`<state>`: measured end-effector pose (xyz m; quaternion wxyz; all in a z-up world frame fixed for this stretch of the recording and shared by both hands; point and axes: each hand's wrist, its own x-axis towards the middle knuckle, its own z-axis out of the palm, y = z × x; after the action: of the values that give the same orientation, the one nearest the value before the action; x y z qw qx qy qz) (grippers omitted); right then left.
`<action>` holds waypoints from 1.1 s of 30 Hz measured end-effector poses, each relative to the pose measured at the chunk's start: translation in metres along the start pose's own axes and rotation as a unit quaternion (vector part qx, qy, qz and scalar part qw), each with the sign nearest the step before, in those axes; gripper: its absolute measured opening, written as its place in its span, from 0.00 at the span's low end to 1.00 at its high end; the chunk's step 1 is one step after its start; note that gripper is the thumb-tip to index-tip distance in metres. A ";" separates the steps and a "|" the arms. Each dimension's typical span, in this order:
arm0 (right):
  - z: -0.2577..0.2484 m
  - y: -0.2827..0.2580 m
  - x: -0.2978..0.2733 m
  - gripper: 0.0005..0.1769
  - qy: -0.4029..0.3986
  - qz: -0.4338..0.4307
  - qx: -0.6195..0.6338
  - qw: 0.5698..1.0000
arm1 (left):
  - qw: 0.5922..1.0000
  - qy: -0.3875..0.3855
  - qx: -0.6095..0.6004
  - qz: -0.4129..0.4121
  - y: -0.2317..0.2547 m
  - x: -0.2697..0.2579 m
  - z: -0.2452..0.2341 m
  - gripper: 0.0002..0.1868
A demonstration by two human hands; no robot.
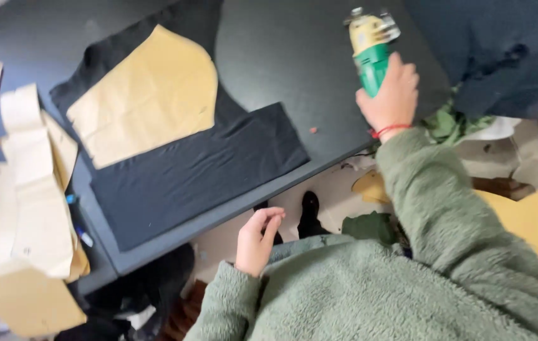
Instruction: The person places paper pattern pieces onto a large sheet of black fabric laid out on a table. They use a green electric fabric cutter to cut the fabric along the edges of the patterns. The person removes the cut fabric pieces and repositions the remaining fabric to cut additional shapes.
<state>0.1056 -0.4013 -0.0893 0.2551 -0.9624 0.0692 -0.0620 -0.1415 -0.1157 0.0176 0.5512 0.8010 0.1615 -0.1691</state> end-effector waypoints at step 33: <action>-0.071 -0.155 -0.195 0.28 -0.379 0.269 0.133 0.875 | 0.860 0.007 0.345 0.375 -0.069 0.086 -0.052 0.27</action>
<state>-0.0817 -0.2702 0.0330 0.3943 -0.8135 0.2146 0.3697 -0.0906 -0.0370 -0.0612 0.2597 0.9413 -0.2154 0.0110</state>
